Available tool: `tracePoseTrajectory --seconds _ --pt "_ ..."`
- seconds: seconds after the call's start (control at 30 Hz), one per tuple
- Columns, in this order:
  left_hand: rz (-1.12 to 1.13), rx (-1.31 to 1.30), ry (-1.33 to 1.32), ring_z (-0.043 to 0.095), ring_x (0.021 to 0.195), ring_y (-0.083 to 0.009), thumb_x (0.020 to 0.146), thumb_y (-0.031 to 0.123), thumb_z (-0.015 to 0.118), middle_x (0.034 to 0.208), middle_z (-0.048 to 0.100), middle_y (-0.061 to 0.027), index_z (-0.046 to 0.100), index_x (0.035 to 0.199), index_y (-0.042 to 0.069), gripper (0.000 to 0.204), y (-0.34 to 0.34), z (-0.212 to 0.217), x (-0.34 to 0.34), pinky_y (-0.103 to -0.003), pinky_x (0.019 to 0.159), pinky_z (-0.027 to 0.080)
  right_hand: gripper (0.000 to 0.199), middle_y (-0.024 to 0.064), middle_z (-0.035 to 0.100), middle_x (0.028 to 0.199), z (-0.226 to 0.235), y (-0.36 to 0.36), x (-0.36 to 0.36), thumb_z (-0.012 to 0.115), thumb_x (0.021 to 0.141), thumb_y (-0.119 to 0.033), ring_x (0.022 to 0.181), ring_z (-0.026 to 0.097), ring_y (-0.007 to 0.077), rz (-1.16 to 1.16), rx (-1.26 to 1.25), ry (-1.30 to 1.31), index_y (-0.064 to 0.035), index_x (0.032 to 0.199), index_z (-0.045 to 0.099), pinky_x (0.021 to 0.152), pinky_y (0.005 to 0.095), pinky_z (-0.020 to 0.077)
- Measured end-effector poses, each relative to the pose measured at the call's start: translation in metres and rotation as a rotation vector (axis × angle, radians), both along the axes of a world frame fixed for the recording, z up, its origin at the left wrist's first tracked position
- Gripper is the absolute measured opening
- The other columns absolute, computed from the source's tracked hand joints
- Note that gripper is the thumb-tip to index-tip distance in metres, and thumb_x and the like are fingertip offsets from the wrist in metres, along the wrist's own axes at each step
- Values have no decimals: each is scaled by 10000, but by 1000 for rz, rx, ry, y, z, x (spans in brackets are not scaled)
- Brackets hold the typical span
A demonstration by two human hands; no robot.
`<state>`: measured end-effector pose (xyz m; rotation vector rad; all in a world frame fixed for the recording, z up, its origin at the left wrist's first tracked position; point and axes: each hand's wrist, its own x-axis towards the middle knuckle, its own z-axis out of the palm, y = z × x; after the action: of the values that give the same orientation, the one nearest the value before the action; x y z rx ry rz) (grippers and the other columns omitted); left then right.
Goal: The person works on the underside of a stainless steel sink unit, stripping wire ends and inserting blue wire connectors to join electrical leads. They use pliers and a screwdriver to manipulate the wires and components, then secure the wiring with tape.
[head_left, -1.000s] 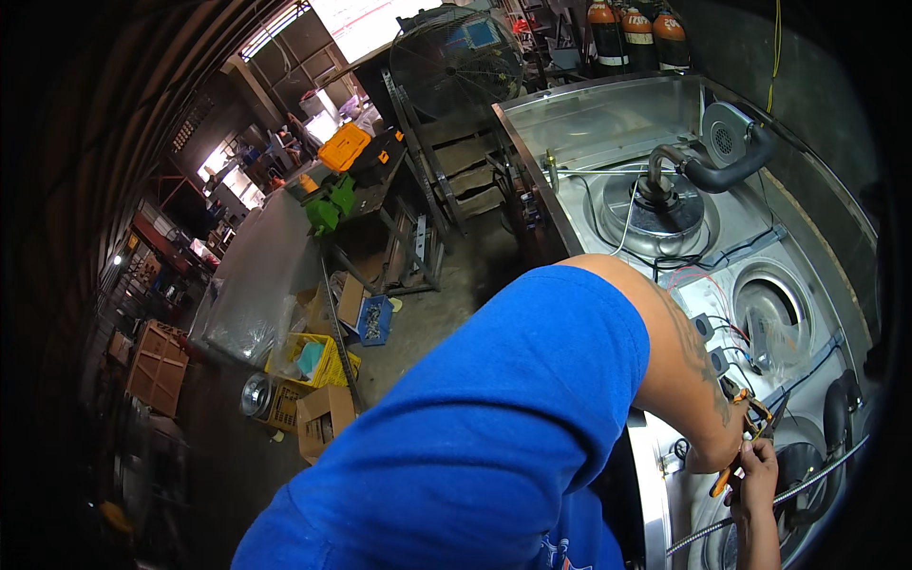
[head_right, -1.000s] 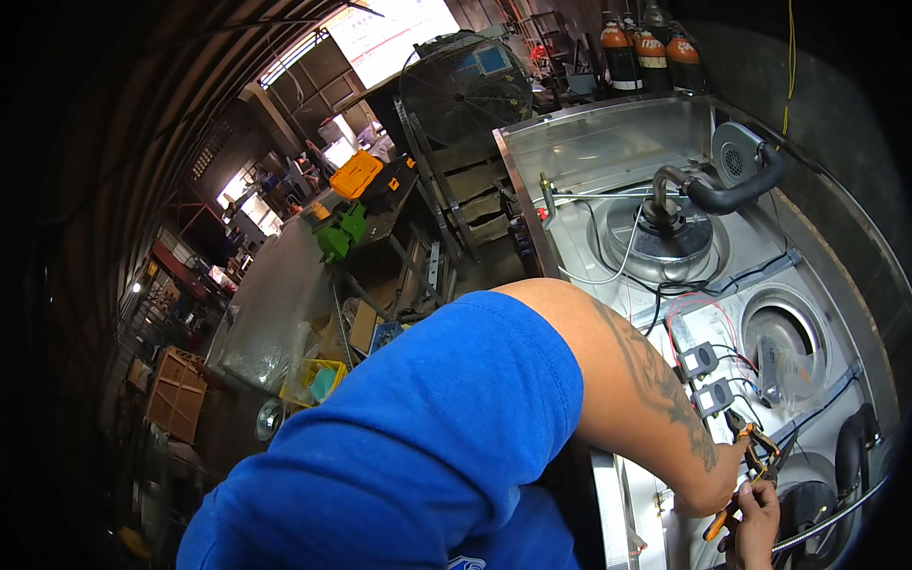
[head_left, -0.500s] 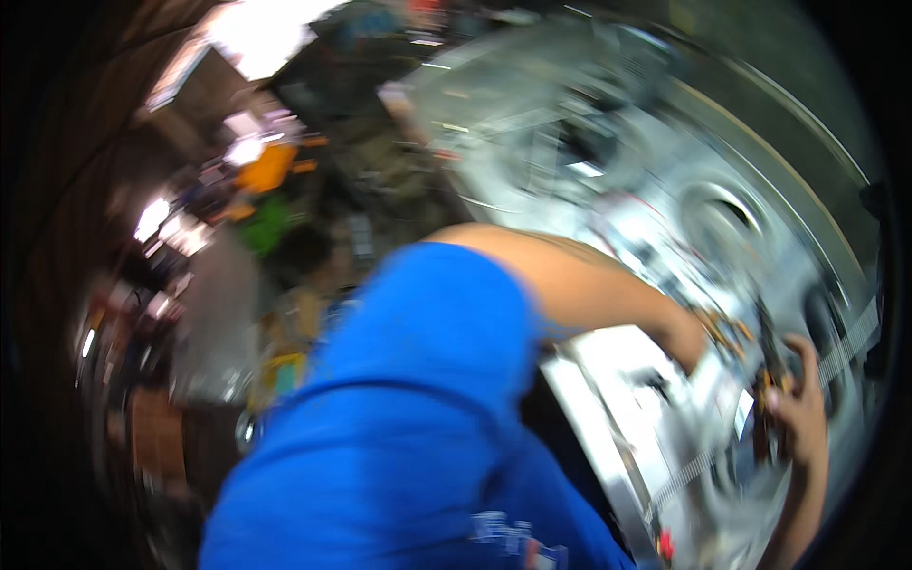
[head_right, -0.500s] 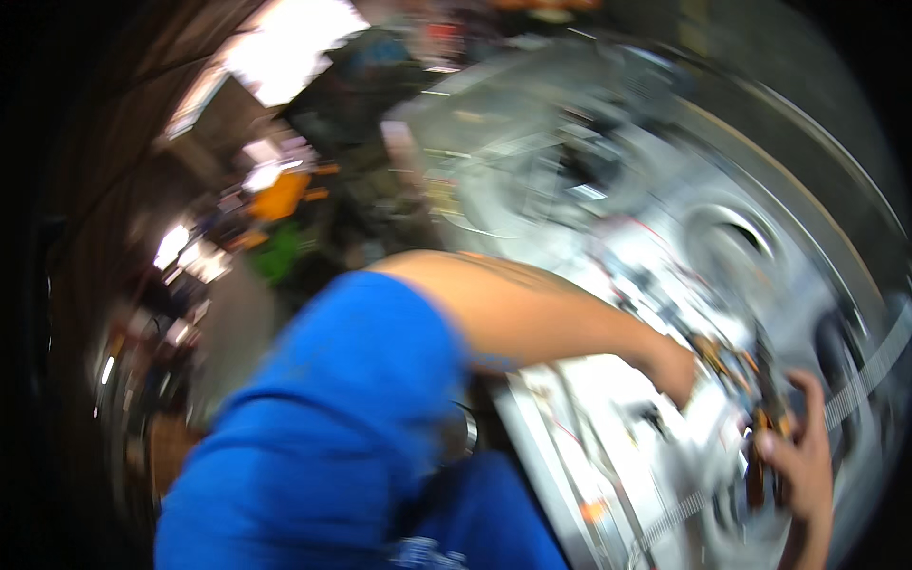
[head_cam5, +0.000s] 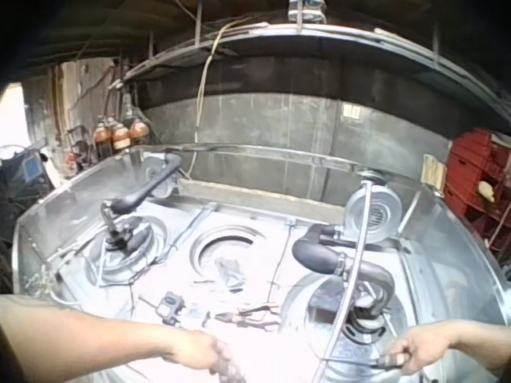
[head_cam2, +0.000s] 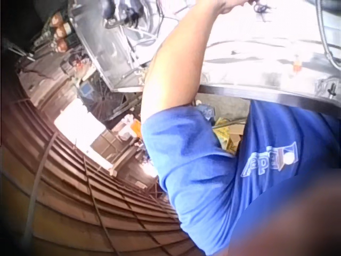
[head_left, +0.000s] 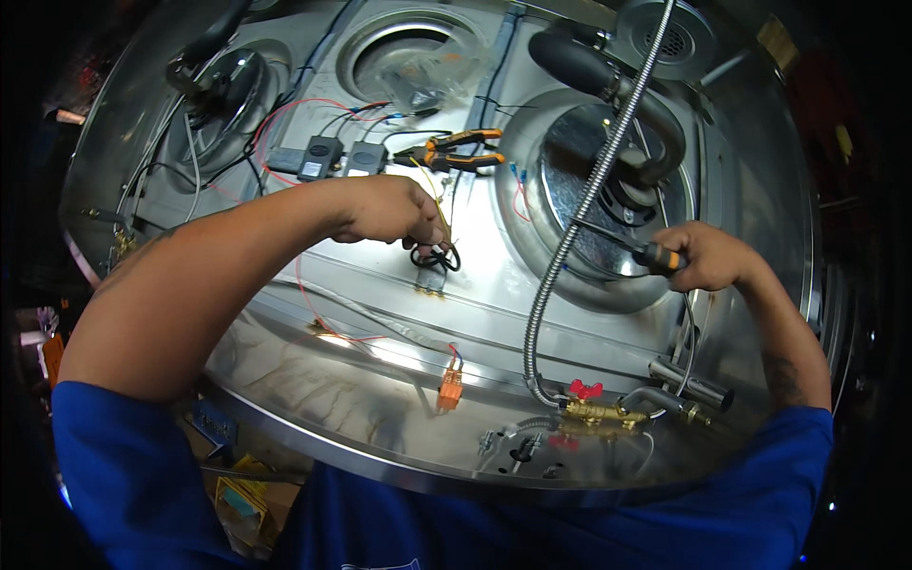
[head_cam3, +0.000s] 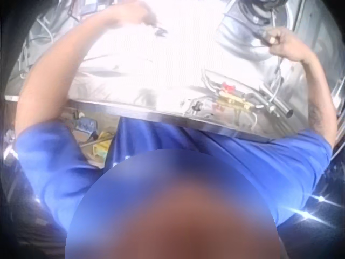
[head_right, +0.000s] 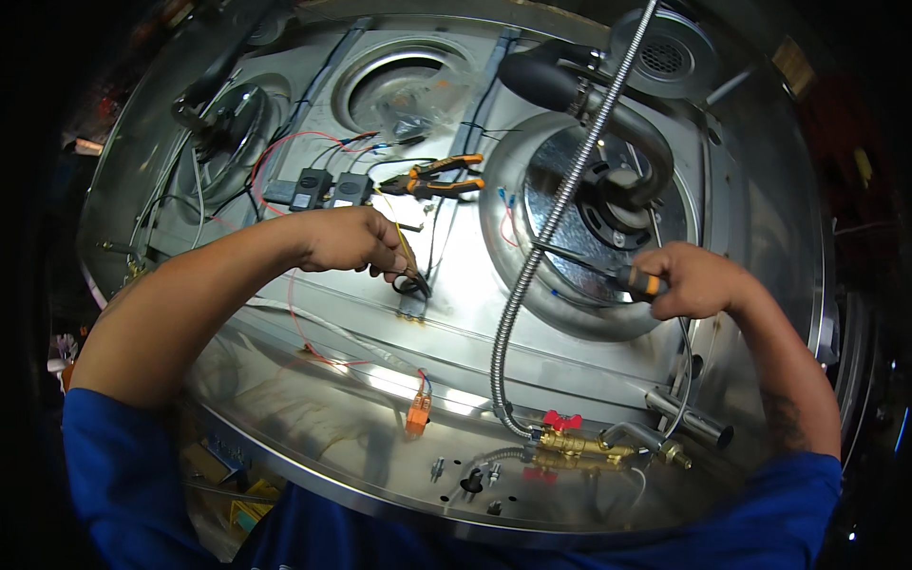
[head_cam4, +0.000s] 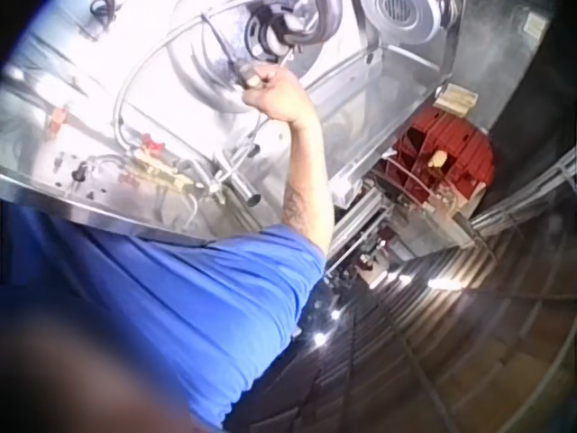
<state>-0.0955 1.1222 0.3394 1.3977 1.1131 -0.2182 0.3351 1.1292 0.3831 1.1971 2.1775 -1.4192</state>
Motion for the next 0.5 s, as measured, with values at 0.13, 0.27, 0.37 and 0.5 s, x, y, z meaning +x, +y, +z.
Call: tracePoseTrajectory --seconds 0.13,0.27,0.37,0.5 --pt "-62 -19 -36 575 786 -123 891 161 672 838 684 -7 763 993 26 193 8 -7 -1 -296 730 466 181 44 669 872 -22 3 26 784 711 -64 841 625 170 -32 -206 104 -28 878 722 793 320 489" --pt "135 -175 -42 596 793 -104 890 97 638 914 728 -37 765 1040 10 215 10 -13 -2 -289 747 480 290 131 661 1171 -21 2 44 717 688 -23 1054 645 306 82 427 -149 -31 977 744 952 420 514" --pt "217 -244 -190 568 747 -93 932 103 640 842 698 -29 746 1040 -23 197 7 -20 -4 -260 734 448 295 128 588 1312 -30 -3 37 742 679 -37 1212 574 326 324 914 -81 -48 974 746 1070 514 449" --pt "196 -293 -208 583 790 -102 933 116 676 914 730 -46 742 1078 -34 219 0 -29 -4 -257 780 455 414 145 571 1316 -51 2 19 781 615 -19 1276 539 348 366 1078 30 -76 1019 709 1100 592 401"
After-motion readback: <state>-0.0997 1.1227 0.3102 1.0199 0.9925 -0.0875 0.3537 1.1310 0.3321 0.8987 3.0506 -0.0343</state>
